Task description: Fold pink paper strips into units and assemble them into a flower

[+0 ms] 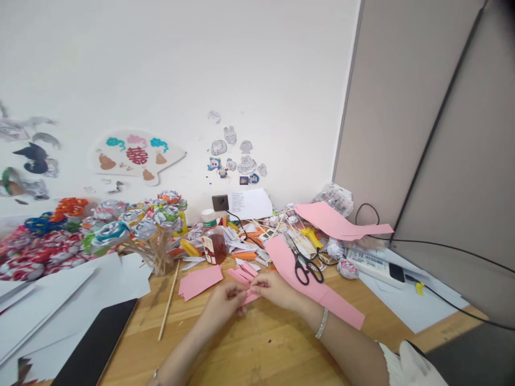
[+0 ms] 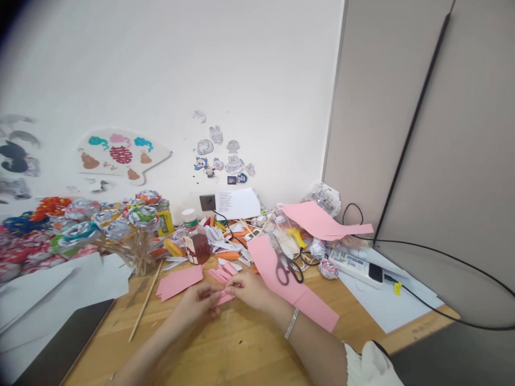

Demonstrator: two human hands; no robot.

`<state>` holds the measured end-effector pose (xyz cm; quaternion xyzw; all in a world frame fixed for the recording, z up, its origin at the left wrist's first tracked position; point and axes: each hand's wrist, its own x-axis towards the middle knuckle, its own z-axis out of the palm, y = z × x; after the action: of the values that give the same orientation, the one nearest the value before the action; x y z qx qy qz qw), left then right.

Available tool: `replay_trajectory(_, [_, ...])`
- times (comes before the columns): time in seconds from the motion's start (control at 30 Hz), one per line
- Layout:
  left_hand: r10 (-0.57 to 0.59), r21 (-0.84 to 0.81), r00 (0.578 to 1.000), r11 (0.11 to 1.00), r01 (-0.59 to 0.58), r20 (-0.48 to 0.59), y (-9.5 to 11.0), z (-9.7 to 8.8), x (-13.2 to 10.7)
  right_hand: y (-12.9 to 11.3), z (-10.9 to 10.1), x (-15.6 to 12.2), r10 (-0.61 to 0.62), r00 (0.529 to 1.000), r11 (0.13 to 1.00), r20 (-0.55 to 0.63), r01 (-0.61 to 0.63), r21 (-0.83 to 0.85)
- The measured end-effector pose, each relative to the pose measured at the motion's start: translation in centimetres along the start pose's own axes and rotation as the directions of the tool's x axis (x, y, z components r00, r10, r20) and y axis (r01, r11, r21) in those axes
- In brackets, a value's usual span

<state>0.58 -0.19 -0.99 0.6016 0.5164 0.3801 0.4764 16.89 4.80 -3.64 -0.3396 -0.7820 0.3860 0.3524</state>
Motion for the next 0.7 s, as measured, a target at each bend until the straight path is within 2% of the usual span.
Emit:
replay_trajectory(0.13, [-0.019, -0.008, 1.0, 1.0, 0.02, 0.02, 0.1, 0.0, -0.1, 0.0, -0.1, -0.1, 0.006, 1.0, 1.0, 0.019, -0.007, 0.005])
replay_trajectory(0.4, [0.033, 0.082, 0.998, 0.996, -0.029, -0.046, -0.1, 0.0, -0.1, -0.3, -0.1, 0.0, -0.017, 1.0, 1.0, 0.019, 0.018, -0.015])
replay_trajectory(0.53, [0.044, 0.067, 0.999, 0.997, -0.043, -0.018, 0.9, -0.2, -0.5, -1.0, -0.5, 0.0, -0.022, 0.999, 0.999, 0.036, 0.02, 0.042])
replay_trajectory(0.7, [0.045, -0.008, 0.999, 0.999, -0.046, -0.03, 2.5, -0.2, -1.2, -1.8, -1.2, -0.1, -0.013, 0.996, 0.994, 0.087, 0.003, 0.106])
